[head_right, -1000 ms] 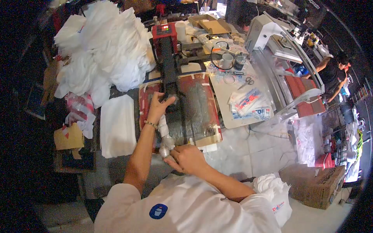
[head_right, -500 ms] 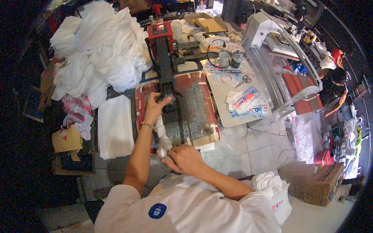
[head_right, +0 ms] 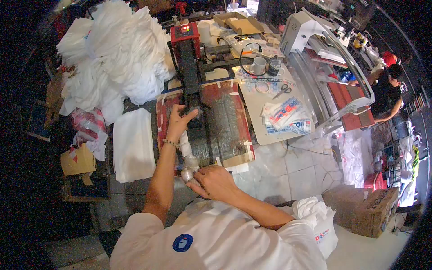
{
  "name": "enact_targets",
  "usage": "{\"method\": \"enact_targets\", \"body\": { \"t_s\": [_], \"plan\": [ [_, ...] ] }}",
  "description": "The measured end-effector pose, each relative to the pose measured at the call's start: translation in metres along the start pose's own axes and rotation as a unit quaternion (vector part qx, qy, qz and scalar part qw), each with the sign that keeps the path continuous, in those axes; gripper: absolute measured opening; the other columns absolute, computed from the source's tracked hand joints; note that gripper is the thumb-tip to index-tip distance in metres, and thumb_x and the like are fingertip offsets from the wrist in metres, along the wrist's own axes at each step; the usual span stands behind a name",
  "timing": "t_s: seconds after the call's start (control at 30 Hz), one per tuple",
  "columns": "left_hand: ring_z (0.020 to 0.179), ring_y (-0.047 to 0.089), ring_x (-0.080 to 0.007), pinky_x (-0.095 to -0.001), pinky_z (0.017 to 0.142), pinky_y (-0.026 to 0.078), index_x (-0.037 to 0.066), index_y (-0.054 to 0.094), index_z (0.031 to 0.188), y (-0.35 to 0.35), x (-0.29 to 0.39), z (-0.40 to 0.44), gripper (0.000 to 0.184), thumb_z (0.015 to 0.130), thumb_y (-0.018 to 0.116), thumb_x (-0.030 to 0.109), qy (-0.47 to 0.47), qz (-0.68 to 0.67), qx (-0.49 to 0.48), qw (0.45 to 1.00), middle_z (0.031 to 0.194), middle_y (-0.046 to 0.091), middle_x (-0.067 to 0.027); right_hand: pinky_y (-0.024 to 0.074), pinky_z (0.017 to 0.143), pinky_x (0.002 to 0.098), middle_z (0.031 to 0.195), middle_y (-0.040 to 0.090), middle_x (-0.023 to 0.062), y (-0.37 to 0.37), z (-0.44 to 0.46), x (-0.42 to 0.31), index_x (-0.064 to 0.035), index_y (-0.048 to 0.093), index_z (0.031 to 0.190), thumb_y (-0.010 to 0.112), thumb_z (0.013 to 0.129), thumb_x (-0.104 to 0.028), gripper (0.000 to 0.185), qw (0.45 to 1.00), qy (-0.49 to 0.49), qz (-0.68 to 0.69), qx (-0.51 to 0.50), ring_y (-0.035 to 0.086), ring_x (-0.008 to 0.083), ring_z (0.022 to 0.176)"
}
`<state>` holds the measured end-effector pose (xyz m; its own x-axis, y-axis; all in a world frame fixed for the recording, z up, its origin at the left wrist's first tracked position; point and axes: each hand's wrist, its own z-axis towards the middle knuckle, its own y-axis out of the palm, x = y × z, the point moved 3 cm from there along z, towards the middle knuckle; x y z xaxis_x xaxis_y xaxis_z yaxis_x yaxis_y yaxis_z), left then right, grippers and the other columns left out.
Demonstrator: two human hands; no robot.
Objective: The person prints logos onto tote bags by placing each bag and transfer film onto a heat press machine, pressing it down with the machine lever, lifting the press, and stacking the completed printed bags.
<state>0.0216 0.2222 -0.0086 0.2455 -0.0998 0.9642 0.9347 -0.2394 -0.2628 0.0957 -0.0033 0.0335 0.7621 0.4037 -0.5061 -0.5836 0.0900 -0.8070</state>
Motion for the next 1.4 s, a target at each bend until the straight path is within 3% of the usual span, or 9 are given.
{"method": "enact_targets", "body": {
  "t_s": [0.5,0.67,0.93,1.4],
  "plan": [
    [0.07,0.048,-0.0107,-0.0277,0.065,0.044,0.0,0.05,0.103,-0.0006,-0.0016,0.0013,0.056,0.075,0.083,0.035,-0.008,0.005,-0.005,1.0,0.085,0.055,-0.0038,0.0502,0.062,0.0416,0.068,0.062,0.0137,-0.0036,0.0014,-0.0025,-0.003,0.065,0.072,0.058,0.09,-0.039,0.041,1.0,0.009,-0.006,-0.014,0.063,0.0322,0.065],
    [0.073,0.048,-0.011,-0.0273,0.068,0.045,0.0,0.05,0.103,0.0007,-0.0058,0.0025,0.056,0.075,0.083,0.035,-0.015,-0.017,-0.009,1.0,0.088,0.055,-0.0045,0.0467,0.058,0.0427,0.068,0.058,0.0125,-0.0018,-0.0003,-0.0014,-0.0045,0.062,0.07,0.062,0.088,-0.039,0.038,1.0,0.006,-0.002,0.002,0.059,0.0325,0.063],
    [0.095,0.054,-0.0192,-0.0332,0.085,0.046,-0.001,0.05,0.109,-0.0009,0.0007,-0.0004,0.061,0.074,0.083,0.037,-0.03,0.001,-0.009,1.0,0.105,0.058,-0.0112,0.0465,0.058,0.0432,0.067,0.058,0.0127,0.0014,-0.0016,0.0002,-0.0044,0.061,0.07,0.061,0.088,-0.039,0.04,1.0,0.003,-0.008,0.011,0.059,0.0328,0.062],
    [0.082,0.051,-0.015,-0.0311,0.078,0.046,-0.001,0.051,0.106,-0.0015,0.0012,-0.0005,0.061,0.073,0.084,0.038,-0.016,0.0,-0.001,1.0,0.098,0.058,-0.0082,0.0472,0.058,0.0439,0.068,0.059,0.0138,0.0016,-0.002,-0.0001,-0.0043,0.062,0.07,0.06,0.088,-0.041,0.041,1.0,0.01,-0.008,0.005,0.06,0.0342,0.062]
  ]
}}
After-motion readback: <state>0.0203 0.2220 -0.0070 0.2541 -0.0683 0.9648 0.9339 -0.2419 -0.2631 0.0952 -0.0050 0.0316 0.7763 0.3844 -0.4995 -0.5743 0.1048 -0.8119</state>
